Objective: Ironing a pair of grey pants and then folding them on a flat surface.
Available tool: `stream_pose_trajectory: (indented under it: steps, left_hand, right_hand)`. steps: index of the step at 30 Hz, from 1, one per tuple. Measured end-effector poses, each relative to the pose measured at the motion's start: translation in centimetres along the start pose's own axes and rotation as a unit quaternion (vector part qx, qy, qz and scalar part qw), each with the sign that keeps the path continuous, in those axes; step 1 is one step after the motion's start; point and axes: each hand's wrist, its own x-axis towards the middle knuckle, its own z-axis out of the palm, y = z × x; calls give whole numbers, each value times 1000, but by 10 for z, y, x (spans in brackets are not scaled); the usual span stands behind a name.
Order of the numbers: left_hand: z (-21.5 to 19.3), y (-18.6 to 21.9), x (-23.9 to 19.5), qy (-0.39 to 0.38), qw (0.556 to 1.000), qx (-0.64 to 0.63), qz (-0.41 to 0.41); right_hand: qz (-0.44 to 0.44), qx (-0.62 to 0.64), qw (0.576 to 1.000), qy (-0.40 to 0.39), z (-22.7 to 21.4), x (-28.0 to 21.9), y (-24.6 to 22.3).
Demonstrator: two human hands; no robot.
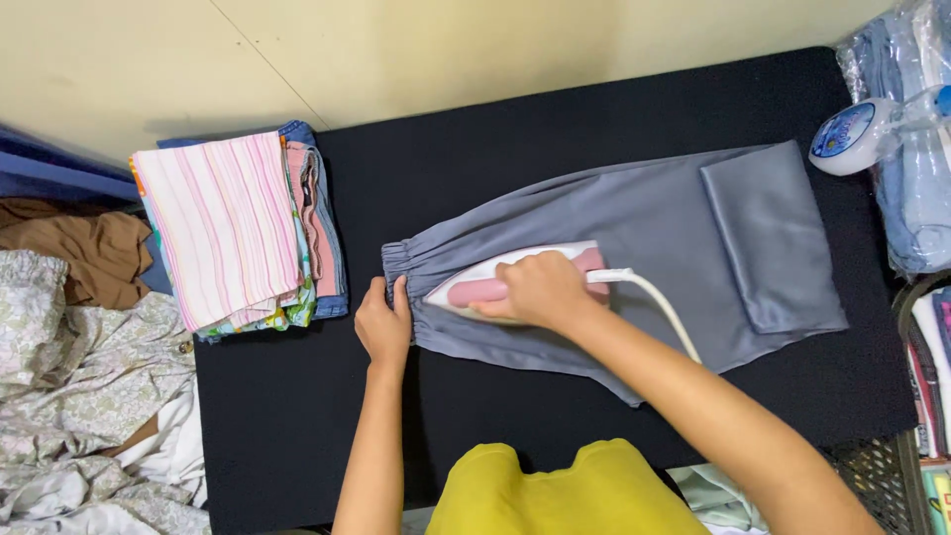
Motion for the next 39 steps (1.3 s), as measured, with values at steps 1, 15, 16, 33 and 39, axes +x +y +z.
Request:
stream_pose_trajectory:
  steps: [1, 15, 16, 33, 39]
  left_hand:
    - [0, 1, 1, 1, 1000, 0, -1]
    - [-3, 7, 1, -2, 1000, 1, -13]
    - [-3, 7, 0, -1, 1000, 0, -13]
    - [2, 33, 28, 15, 997, 8, -79]
    - [13, 22, 26, 38, 997, -6, -73]
  right_hand:
    - [-1, -1, 1000, -1, 0, -4, 12]
    - [272, -65, 960, -16, -52, -94, 111]
    - [272, -66, 960, -15, -52, -100, 114]
    - [250, -6, 968, 13, -83, -46, 100]
    - [16, -30, 999, 1, -36, 48, 37]
